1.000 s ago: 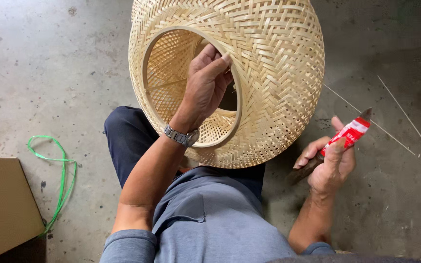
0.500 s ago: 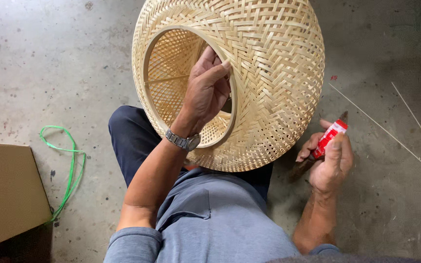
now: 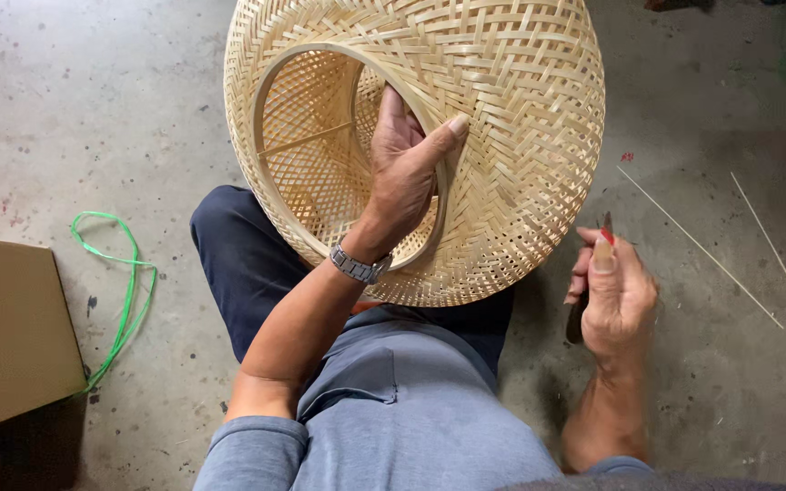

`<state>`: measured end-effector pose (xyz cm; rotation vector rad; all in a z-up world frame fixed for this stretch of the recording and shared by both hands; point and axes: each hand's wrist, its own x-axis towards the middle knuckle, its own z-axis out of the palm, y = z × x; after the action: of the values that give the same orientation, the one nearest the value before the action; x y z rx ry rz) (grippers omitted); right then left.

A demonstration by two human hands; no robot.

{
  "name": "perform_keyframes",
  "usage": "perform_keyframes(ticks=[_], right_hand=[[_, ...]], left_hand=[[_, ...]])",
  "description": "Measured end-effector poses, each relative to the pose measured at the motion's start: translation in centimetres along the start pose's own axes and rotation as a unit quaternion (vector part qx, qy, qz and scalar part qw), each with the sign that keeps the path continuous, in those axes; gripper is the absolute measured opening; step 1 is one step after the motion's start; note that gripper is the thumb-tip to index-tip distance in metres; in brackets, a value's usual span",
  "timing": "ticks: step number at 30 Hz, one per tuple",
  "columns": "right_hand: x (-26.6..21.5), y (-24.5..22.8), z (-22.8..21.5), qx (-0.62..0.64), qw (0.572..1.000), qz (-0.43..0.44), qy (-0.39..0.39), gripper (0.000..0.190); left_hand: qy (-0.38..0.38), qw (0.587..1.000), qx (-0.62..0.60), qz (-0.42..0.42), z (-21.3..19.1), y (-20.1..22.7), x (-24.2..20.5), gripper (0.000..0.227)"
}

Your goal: The person sits on the floor and uses a red utility knife to trim and smooth the woven edges of a large bamboo basket. They rotate the basket to work on different sections of the rim and then set it aside to pick up another basket.

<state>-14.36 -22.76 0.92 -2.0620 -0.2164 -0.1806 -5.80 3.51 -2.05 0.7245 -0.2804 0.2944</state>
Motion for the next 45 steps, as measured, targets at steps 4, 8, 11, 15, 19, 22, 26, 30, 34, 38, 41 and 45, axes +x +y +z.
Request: perform_keyframes(ticks=[4, 8, 11, 15, 19, 22, 26, 30, 34, 38, 41, 45], right_hand=[[1.3, -3.3, 0.1, -0.197, 0.969, -0.145, -0.036, 0.031], [2.0, -6.0, 0.5, -0.286, 0.932, -0.213, -0.060, 0.021], [2.6, -6.9, 1.0, -0.355, 0.906, -0.223, -0.058, 0.021], [2.7, -7.4, 1.5, -0.399, 0.885, -0.237, -0.038, 0.020], [2.7, -7.7, 1.7, -0.412, 0.879, -0.236, -0.033, 0.020], [2.8, -8.0, 1.8, -0.416, 0.880, -0.225, -0.037, 0.017], [2.7, -8.2, 1.8, -0.415, 0.880, -0.228, -0.032, 0.015], [2.8, -8.0, 1.9, -0.401, 0.887, -0.228, -0.030, 0.017], [2.8, -7.7, 1.9, -0.409, 0.882, -0.232, -0.031, 0.018], [2.9, -7.7, 2.0, -0.408, 0.884, -0.224, -0.038, 0.017], [2.7, -7.9, 2.0, -0.405, 0.882, -0.238, -0.025, 0.016], [2.6, -8.0, 2.1, -0.416, 0.880, -0.230, -0.018, 0.016]], left_hand=[[0.000, 0.998, 0.045, 0.038, 0.5, 0.2, -0.3, 0.061], [0.024, 0.997, 0.042, 0.059, 0.9, -0.3, -0.7, 0.062], [0.035, 0.995, 0.033, 0.084, 1.3, -0.7, -0.8, 0.060], [0.036, 0.992, 0.039, 0.111, 1.8, -0.8, -0.9, 0.059], [0.038, 0.993, 0.032, 0.104, 2.2, -0.6, -1.1, 0.064], [0.038, 0.992, 0.042, 0.114, 2.5, -0.5, -1.2, 0.062], [0.038, 0.992, 0.059, 0.107, 2.4, -0.3, -1.4, 0.062], [0.032, 0.990, 0.076, 0.113, 2.5, -0.2, -1.4, 0.065], [0.032, 0.990, 0.071, 0.117, 2.7, -0.1, -1.5, 0.068], [0.035, 0.990, 0.076, 0.115, 2.7, -0.1, -1.6, 0.069], [0.036, 0.989, 0.084, 0.119, 2.6, -0.1, -1.6, 0.069], [0.042, 0.989, 0.090, 0.112, 2.5, -0.3, -1.6, 0.068]])
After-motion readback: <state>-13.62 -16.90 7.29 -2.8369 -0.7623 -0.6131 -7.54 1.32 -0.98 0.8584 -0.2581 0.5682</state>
